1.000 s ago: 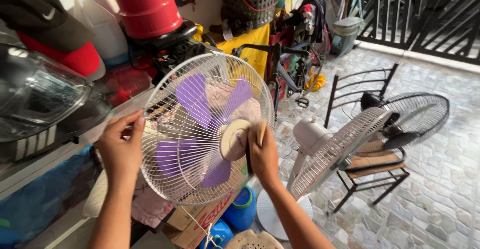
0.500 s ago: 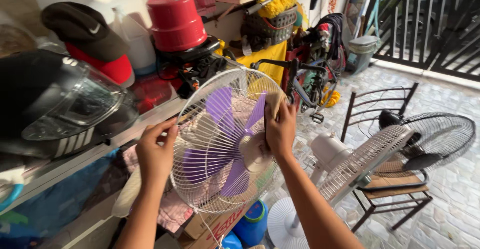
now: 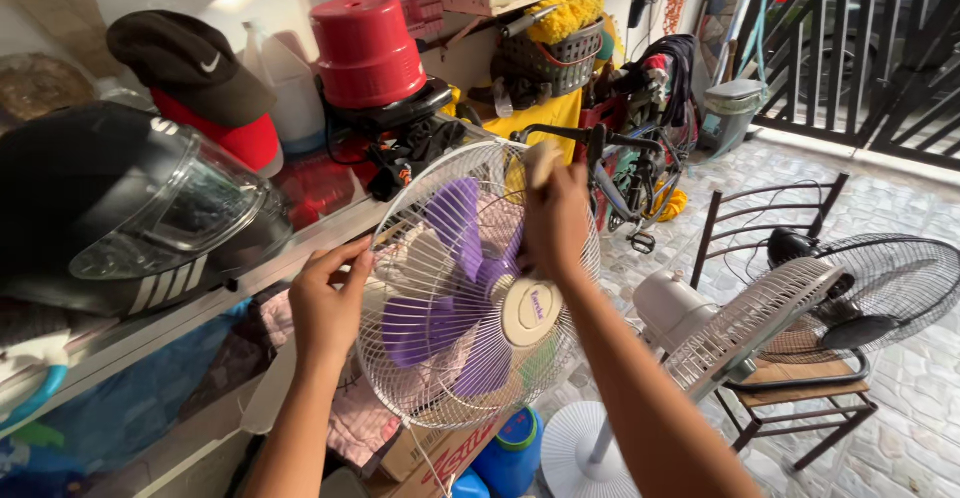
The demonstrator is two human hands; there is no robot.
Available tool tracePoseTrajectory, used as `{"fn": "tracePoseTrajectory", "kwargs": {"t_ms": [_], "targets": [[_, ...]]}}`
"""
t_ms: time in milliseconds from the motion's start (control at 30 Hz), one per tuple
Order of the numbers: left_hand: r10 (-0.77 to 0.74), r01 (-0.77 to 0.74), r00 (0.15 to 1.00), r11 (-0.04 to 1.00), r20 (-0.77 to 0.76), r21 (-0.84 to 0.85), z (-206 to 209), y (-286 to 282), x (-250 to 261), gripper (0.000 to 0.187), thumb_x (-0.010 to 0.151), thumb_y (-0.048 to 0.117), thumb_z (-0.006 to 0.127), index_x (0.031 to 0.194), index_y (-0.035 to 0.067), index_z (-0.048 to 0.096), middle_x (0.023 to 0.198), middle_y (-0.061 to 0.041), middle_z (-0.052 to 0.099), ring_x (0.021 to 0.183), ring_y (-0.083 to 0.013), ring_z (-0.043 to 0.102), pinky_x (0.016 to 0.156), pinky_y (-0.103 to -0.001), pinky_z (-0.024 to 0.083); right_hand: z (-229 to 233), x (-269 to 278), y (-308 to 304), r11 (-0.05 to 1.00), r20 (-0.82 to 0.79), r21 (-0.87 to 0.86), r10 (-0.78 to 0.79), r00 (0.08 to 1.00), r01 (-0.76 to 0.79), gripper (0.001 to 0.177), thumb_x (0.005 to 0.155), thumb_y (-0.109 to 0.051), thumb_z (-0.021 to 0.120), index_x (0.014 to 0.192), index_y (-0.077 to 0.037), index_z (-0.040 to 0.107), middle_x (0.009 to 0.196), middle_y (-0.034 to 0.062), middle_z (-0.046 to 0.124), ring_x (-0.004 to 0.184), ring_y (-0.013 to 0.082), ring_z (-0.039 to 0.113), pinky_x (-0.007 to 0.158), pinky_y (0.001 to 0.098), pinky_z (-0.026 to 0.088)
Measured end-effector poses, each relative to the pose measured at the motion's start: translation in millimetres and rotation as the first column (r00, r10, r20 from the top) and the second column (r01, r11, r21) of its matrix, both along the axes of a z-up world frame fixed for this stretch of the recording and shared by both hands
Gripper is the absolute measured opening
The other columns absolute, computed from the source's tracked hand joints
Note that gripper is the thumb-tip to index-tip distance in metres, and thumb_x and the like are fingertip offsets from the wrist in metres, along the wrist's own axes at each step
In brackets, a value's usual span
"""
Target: The person disassembles a black electric fan by removing the front grille, fan blades, and rear grille, then reassembles the components in reverse order. The person also briefly wipes the fan blades with a cloth.
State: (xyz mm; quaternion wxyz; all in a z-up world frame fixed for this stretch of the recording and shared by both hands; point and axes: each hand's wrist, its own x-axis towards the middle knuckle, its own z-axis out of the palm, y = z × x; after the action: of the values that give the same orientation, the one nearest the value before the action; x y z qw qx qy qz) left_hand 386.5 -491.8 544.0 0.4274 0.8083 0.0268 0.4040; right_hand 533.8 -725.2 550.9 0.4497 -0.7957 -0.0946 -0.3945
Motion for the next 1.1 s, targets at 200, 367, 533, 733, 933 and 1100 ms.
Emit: {"fn": "tracePoseTrajectory", "kwargs": {"t_ms": [200,367,533,733,933,1100], "targets": [[0.057,-0.061,0.998,0.990,-0.039,-0.126,-10,1,9,0.022,0.092,0.014,0.077,0.113,0.010,0.079,0.088,-0.005,0.068,0.068,-0.0137,0.058,0.062,-0.029,0.048,11,-37,71,0.915,-0.190,-0.339,0.161,0.968,-0.219,0.023,0.104,-0.014,0.050,0.122,-0.003,0.057,0.097,0.0163,0.067,0.081,0.0332,0.070,0.061,0.0496,0.054],[0.045,-0.053,0.998,0.983,-0.051,-0.175,-11,4,9,0.021,0.092,0.015,0.078,0.111,0.008,0.078,0.091,-0.001,0.074,0.071,-0.0106,0.060,0.066,-0.026,0.049,-14,-52,73,0.852,0.105,-0.435,0.371,0.923,-0.293,0.030,0.085,-0.005,0.057,0.114,-0.007,0.064,0.116,0.0178,0.065,0.083,0.0390,0.070,0.057,0.0504,0.056],[-0.039,0.038,0.999,0.979,-0.001,-0.198,-8,2,6,0.023,0.093,0.012,0.075,0.115,0.008,0.079,0.096,-0.002,0.071,0.072,-0.0100,0.060,0.067,-0.025,0.048,-35,-12,22,0.995,0.048,-0.025,0.099,0.994,-0.098,0.026,0.092,-0.014,0.068,0.116,-0.005,0.061,0.110,0.0184,0.061,0.077,0.0407,0.068,0.061,0.0483,0.055],[0.001,0.014,0.994,0.990,0.107,-0.138,-10,-3,11,0.018,0.096,0.012,0.074,0.113,0.007,0.078,0.101,-0.003,0.071,0.078,-0.0092,0.063,0.068,-0.024,0.050,-130,-143,50,0.776,0.224,-0.462,0.570,0.790,-0.430,0.031,0.079,-0.005,0.073,0.104,-0.019,0.063,0.109,0.0081,0.064,0.096,0.0306,0.067,0.071,0.0411,0.054],[0.029,-0.020,0.996,0.995,0.084,-0.100,-11,-6,7,0.017,0.099,0.013,0.073,0.115,0.008,0.078,0.104,-0.003,0.070,0.081,-0.0117,0.063,0.071,-0.026,0.050,-111,-111,4,0.987,-0.534,0.160,0.096,0.840,-0.011,0.033,0.101,-0.024,0.060,0.129,-0.008,0.049,0.094,0.0215,0.072,0.087,0.0460,0.069,0.074,0.0563,0.051],[0.191,-0.195,0.969,0.981,0.155,0.013,-17,-24,16,0.013,0.105,0.011,0.065,0.115,0.006,0.072,0.113,-0.005,0.064,0.089,-0.0163,0.060,0.074,-0.030,0.050,-75,-108,30,0.959,0.023,-0.084,0.274,0.962,-0.271,0.030,0.095,-0.014,0.057,0.125,-0.009,0.057,0.111,0.0212,0.068,0.085,0.0398,0.070,0.067,0.0492,0.056]]}}
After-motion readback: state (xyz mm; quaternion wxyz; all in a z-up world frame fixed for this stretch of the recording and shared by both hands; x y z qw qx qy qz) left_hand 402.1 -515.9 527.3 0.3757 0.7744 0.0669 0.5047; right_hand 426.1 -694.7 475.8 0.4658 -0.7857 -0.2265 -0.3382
